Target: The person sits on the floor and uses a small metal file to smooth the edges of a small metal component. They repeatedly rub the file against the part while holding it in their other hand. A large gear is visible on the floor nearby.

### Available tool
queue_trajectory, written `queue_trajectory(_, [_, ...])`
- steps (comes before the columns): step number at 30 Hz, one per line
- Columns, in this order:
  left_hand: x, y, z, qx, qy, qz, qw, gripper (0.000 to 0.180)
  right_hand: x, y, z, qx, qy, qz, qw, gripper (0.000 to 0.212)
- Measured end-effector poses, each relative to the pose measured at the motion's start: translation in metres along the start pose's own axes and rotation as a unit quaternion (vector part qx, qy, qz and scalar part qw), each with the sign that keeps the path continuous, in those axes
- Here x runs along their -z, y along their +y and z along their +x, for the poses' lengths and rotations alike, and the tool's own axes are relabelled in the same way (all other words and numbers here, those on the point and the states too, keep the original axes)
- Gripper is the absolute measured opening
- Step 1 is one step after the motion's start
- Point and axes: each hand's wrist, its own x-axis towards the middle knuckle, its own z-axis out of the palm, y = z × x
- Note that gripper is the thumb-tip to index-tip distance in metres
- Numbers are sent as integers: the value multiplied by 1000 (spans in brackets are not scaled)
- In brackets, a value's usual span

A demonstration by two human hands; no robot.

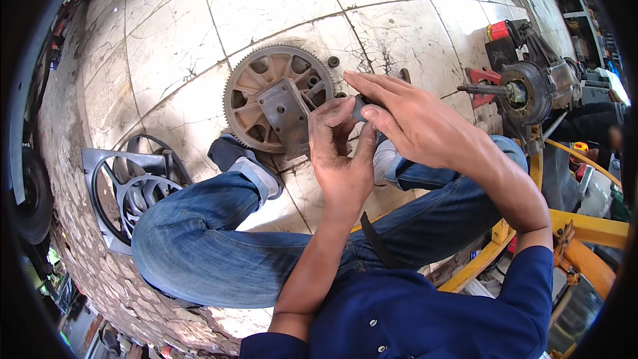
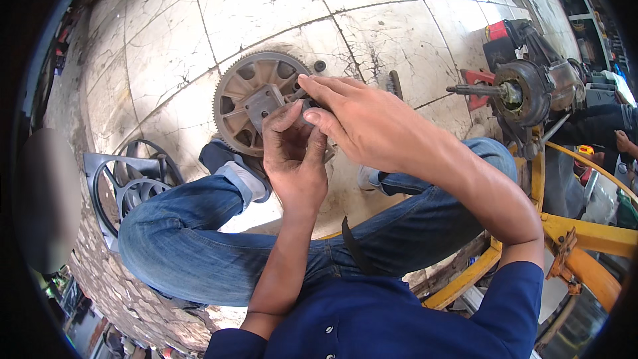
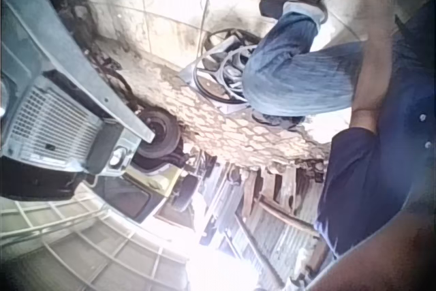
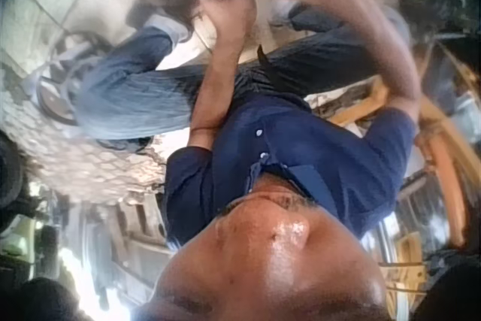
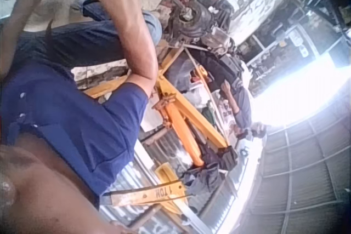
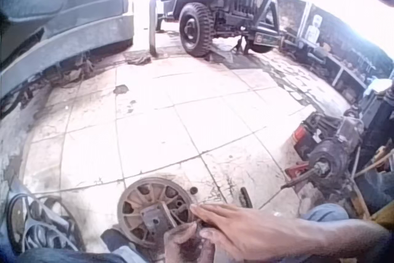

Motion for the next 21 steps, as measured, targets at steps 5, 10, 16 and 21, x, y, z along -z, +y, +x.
queue_trajectory(5, [6, -8, 2, 47, 17, -20, 999, 37, -4, -7, -2, 18, 1, -58, 998, 53])
queue_trajectory(10, [-13, -10, -7, 21, 8, -74, 997, 35, -3, 7, 5, 14, -12, -55, 998, 55])
queue_trajectory(16, [-1, -12, 1, 67, 11, -50, 996, 34, -8, 6, 4, 24, -2, -59, 998, 56])
queue_trajectory(21, [-7, -10, -6, 91, 1, -75, 993, 33, -7, 10, 6, 1, -27, -32, 999, 58])
